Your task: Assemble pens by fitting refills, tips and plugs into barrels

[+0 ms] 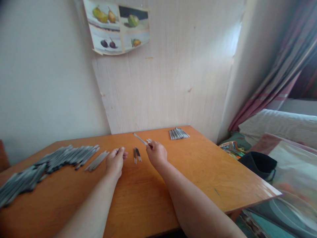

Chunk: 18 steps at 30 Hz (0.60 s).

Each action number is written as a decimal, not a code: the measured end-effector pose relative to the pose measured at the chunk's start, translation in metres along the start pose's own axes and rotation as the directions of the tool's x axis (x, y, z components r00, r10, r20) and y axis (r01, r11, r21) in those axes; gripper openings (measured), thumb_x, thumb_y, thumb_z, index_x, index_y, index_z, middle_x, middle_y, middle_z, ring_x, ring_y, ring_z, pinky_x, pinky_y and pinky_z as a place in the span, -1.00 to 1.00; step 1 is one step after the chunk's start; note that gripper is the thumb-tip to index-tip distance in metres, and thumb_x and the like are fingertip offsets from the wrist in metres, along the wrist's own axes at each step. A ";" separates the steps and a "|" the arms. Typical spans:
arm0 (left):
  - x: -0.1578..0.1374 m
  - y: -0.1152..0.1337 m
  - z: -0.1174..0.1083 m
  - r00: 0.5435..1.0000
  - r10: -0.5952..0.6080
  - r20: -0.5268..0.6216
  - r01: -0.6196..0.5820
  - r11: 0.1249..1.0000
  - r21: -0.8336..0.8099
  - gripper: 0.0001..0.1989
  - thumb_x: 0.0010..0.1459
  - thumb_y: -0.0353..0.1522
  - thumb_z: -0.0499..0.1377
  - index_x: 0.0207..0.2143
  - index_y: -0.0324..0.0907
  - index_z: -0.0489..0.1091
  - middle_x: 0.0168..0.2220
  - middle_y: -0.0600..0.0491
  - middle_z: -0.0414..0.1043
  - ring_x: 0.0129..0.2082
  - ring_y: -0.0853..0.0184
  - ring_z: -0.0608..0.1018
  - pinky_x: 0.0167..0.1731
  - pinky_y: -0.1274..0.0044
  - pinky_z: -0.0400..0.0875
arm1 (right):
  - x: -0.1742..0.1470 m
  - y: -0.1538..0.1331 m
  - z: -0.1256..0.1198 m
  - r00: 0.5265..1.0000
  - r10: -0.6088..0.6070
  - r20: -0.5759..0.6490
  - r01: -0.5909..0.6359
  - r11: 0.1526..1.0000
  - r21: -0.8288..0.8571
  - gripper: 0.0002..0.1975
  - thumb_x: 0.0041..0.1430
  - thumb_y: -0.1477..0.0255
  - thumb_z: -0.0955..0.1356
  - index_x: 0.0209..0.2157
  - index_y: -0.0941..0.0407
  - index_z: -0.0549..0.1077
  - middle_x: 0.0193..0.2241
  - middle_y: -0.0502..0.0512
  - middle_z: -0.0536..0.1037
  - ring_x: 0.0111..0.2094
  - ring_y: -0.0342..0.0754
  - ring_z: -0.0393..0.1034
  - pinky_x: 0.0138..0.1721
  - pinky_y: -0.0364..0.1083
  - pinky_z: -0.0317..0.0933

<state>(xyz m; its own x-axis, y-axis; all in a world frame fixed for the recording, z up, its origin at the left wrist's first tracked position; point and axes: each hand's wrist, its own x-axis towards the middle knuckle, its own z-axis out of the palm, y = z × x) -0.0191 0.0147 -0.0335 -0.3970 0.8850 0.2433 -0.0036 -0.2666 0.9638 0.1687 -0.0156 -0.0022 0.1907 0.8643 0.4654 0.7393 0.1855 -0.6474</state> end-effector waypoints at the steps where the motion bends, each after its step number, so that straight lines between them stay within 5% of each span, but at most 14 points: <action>1: 0.002 -0.002 -0.001 1.000 0.025 -0.008 -0.025 0.999 0.037 -0.62 -0.03 -0.06 0.22 -0.41 -0.22 0.41 -0.56 0.06 0.44 -0.56 0.37 0.45 -0.47 0.54 0.31 | 0.003 0.003 -0.002 0.999 0.036 -0.016 -0.036 0.999 -0.011 -0.76 0.18 0.26 0.29 -0.40 0.07 0.53 -0.40 0.09 0.56 -0.40 -0.10 0.36 -0.42 -0.17 0.03; 6: 0.007 -0.010 -0.003 0.996 0.073 -0.045 -0.064 0.983 0.173 -0.69 0.05 -0.13 0.15 -0.42 -0.20 0.42 -0.57 0.05 0.43 -0.58 0.36 0.42 -0.51 0.55 0.27 | 0.023 0.017 -0.012 0.985 0.143 -0.095 -0.154 0.981 -0.116 -0.72 0.17 0.22 0.28 -0.36 0.06 0.56 -0.39 0.11 0.58 -0.39 -0.07 0.39 -0.47 -0.15 0.00; 18: 0.008 -0.015 -0.002 0.998 0.039 -0.055 -0.028 0.982 0.185 -0.70 0.04 -0.12 0.14 -0.42 -0.19 0.42 -0.57 0.05 0.43 -0.58 0.34 0.42 -0.53 0.55 0.28 | 0.070 0.079 -0.049 0.927 0.316 -0.200 -0.369 0.858 -0.356 -0.59 0.23 0.14 0.18 -0.26 0.08 0.55 -0.24 0.22 0.57 -0.21 0.06 0.43 -0.33 -0.08 0.16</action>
<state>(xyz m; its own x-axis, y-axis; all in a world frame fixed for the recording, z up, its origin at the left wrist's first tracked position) -0.0239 0.0255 -0.0461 -0.4469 0.8514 0.2745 0.1775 -0.2164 0.9600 0.2723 0.0371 0.0085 0.5398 0.7666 0.3479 0.7942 -0.3268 -0.5123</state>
